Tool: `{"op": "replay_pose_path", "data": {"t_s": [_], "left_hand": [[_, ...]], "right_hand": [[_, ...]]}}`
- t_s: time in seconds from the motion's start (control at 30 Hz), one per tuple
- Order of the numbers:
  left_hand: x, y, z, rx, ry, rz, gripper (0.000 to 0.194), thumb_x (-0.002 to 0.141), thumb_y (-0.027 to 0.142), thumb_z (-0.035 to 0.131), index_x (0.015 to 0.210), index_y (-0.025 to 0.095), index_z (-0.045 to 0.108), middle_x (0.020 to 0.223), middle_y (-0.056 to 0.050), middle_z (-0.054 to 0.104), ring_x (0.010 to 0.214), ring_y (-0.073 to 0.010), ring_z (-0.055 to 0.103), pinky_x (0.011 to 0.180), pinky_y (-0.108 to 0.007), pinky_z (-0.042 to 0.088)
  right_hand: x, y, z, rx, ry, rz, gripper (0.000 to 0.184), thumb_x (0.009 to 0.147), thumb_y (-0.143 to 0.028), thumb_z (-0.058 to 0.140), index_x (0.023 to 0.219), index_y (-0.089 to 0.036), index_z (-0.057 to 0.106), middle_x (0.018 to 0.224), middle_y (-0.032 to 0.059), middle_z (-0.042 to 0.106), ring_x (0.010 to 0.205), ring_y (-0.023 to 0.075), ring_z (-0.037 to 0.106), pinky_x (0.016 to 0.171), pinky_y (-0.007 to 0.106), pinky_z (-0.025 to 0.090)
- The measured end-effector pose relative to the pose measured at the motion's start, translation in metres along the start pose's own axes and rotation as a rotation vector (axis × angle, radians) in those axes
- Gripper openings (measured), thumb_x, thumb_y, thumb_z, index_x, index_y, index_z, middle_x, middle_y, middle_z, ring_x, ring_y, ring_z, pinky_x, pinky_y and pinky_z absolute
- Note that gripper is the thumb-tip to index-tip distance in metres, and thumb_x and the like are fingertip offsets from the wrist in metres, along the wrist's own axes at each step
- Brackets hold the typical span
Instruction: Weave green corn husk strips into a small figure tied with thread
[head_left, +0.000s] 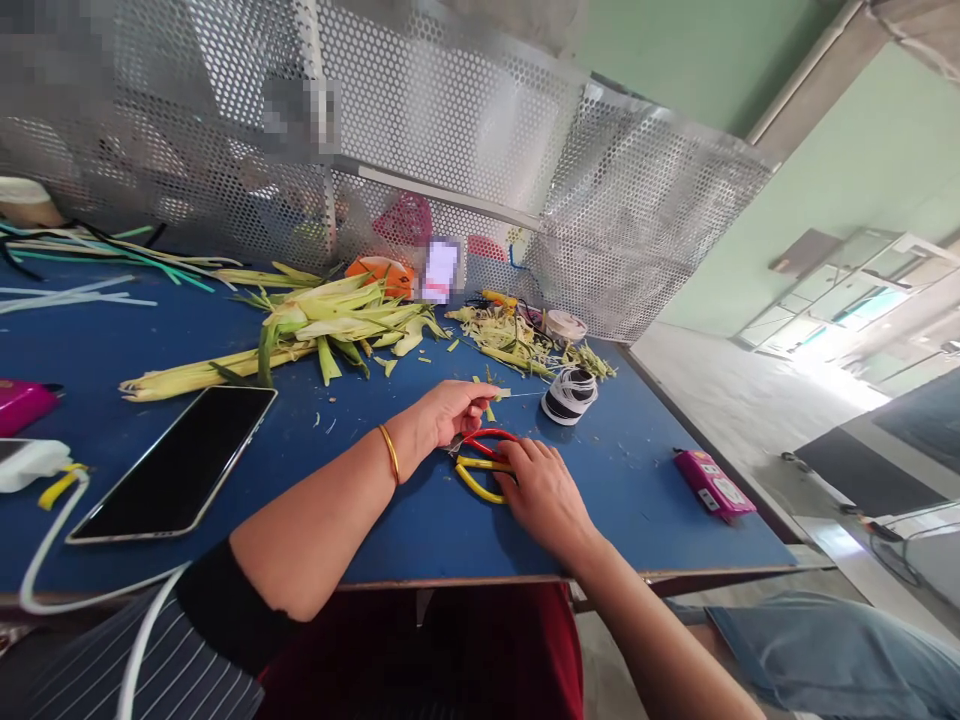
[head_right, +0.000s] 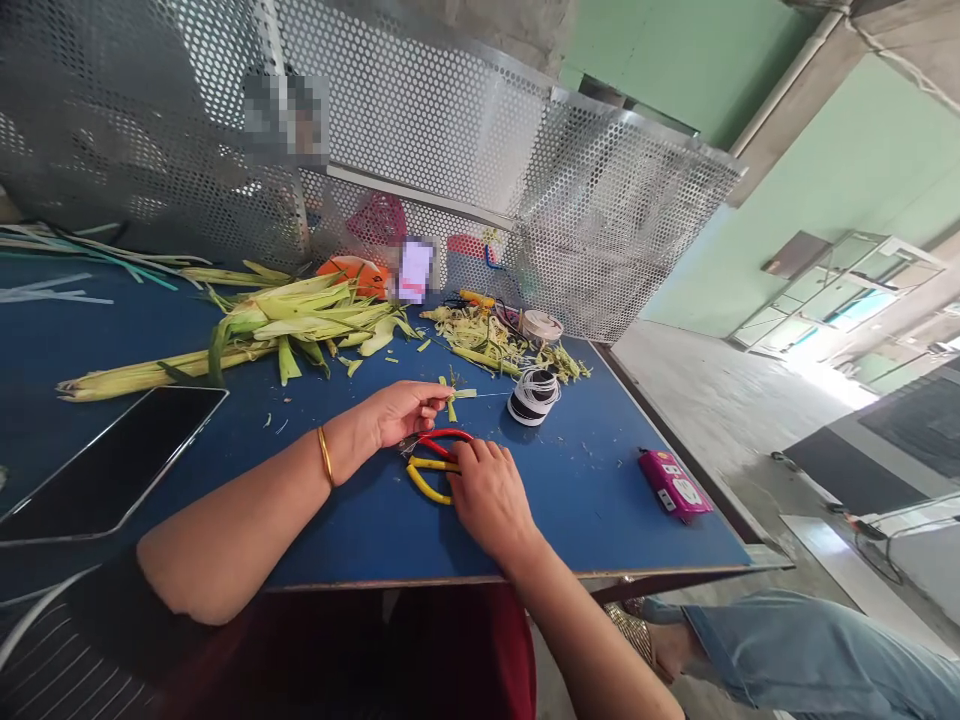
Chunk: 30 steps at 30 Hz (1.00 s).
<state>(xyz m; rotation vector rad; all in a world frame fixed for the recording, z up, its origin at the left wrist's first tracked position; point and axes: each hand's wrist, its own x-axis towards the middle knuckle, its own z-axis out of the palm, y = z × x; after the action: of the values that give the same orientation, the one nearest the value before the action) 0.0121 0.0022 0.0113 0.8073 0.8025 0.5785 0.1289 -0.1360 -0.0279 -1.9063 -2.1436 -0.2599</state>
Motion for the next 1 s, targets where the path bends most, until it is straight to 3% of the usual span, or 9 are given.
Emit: {"op": "replay_pose_path", "data": {"t_s": [0.1, 0.23, 0.37, 0.43, 0.5, 0.57, 0.7, 0.83, 1.0], "left_hand": [[0.001, 0.001, -0.001, 0.03, 0.018, 0.03, 0.02, 0.078, 0.007, 0.065, 0.059, 0.011, 0.059, 0.053, 0.002, 0.049, 0.039, -0.0014, 0.035, 0.035, -0.013, 0.033], [0.001, 0.003, -0.003, 0.051, 0.021, 0.027, 0.019, 0.079, 0.009, 0.064, 0.062, 0.011, 0.059, 0.053, 0.002, 0.05, 0.039, -0.0024, 0.036, 0.036, -0.014, 0.033], [0.002, 0.002, -0.003, 0.042, 0.043, 0.038, 0.021, 0.08, 0.008, 0.063, 0.06, 0.011, 0.058, 0.051, 0.004, 0.047, 0.04, -0.0019, 0.035, 0.037, -0.014, 0.031], [0.002, 0.001, -0.003, 0.031, 0.046, 0.035, 0.021, 0.079, 0.008, 0.065, 0.059, 0.012, 0.058, 0.05, 0.004, 0.047, 0.041, -0.0023, 0.036, 0.038, -0.015, 0.031], [0.003, 0.0, -0.002, 0.031, 0.045, 0.033, 0.023, 0.078, 0.01, 0.066, 0.058, 0.012, 0.057, 0.051, 0.003, 0.048, 0.041, -0.0026, 0.035, 0.039, -0.016, 0.03], [0.004, 0.0, -0.002, 0.037, 0.046, 0.036, 0.024, 0.078, 0.011, 0.067, 0.057, 0.013, 0.055, 0.051, 0.003, 0.048, 0.041, -0.0027, 0.034, 0.039, -0.017, 0.029], [0.007, -0.003, -0.001, 0.044, 0.033, 0.037, 0.023, 0.077, 0.012, 0.068, 0.058, 0.013, 0.056, 0.051, 0.003, 0.048, 0.041, -0.0032, 0.034, 0.04, -0.019, 0.027], [0.007, -0.005, 0.0, 0.055, 0.003, 0.051, 0.023, 0.075, 0.012, 0.068, 0.057, 0.013, 0.055, 0.051, 0.003, 0.048, 0.042, -0.0036, 0.034, 0.041, -0.02, 0.026], [0.003, -0.004, 0.001, 0.083, -0.011, 0.059, 0.02, 0.076, 0.012, 0.067, 0.058, 0.013, 0.057, 0.053, 0.003, 0.047, 0.042, -0.0036, 0.033, 0.041, -0.019, 0.026]], "right_hand": [[0.013, -0.001, -0.011, -0.092, -0.16, -0.023, 0.025, 0.087, -0.011, 0.05, 0.111, -0.016, 0.057, 0.098, 0.0111, 0.065, 0.09, 0.025, 0.06, 0.079, 0.035, 0.042], [0.018, -0.002, -0.034, -0.039, -0.417, -0.038, 0.052, 0.076, -0.005, 0.048, 0.127, -0.012, 0.049, 0.1, 0.0122, 0.065, 0.087, 0.024, 0.062, 0.073, 0.032, 0.042], [-0.008, 0.014, -0.054, 0.14, -0.484, 0.076, 0.07, 0.068, -0.001, 0.046, 0.136, -0.017, 0.043, 0.119, 0.0129, 0.063, 0.098, 0.0232, 0.062, 0.079, 0.032, 0.044], [-0.029, 0.029, -0.059, 0.276, -0.528, 0.214, 0.063, 0.075, -0.009, 0.05, 0.136, -0.024, 0.046, 0.109, 0.0078, 0.067, 0.09, 0.0218, 0.063, 0.076, 0.032, 0.045], [-0.049, 0.045, -0.062, 0.482, -0.54, 0.374, 0.049, 0.08, -0.026, 0.058, 0.129, -0.024, 0.053, 0.094, 0.0044, 0.069, 0.081, 0.0198, 0.062, 0.073, 0.031, 0.047], [-0.065, 0.058, -0.064, 0.794, -0.537, 0.525, 0.056, 0.076, -0.039, 0.069, 0.127, -0.022, 0.054, 0.081, 0.0001, 0.064, 0.068, 0.0146, 0.058, 0.062, 0.026, 0.047], [-0.073, 0.066, -0.067, 1.29, -0.466, 0.845, 0.05, 0.073, -0.058, 0.071, 0.104, -0.02, 0.059, 0.055, -0.0085, 0.042, 0.037, 0.0036, 0.028, 0.035, 0.018, 0.021], [-0.055, 0.06, -0.069, 1.644, -0.396, 0.885, 0.044, 0.073, -0.059, 0.071, 0.094, -0.022, 0.058, 0.066, -0.0039, 0.052, 0.041, 0.0041, 0.033, 0.034, 0.017, 0.026], [-0.027, 0.055, -0.063, 1.675, -0.407, 0.915, 0.038, 0.08, -0.054, 0.067, 0.098, -0.022, 0.057, 0.07, -0.0008, 0.055, 0.046, 0.0077, 0.041, 0.034, 0.017, 0.033]]}}
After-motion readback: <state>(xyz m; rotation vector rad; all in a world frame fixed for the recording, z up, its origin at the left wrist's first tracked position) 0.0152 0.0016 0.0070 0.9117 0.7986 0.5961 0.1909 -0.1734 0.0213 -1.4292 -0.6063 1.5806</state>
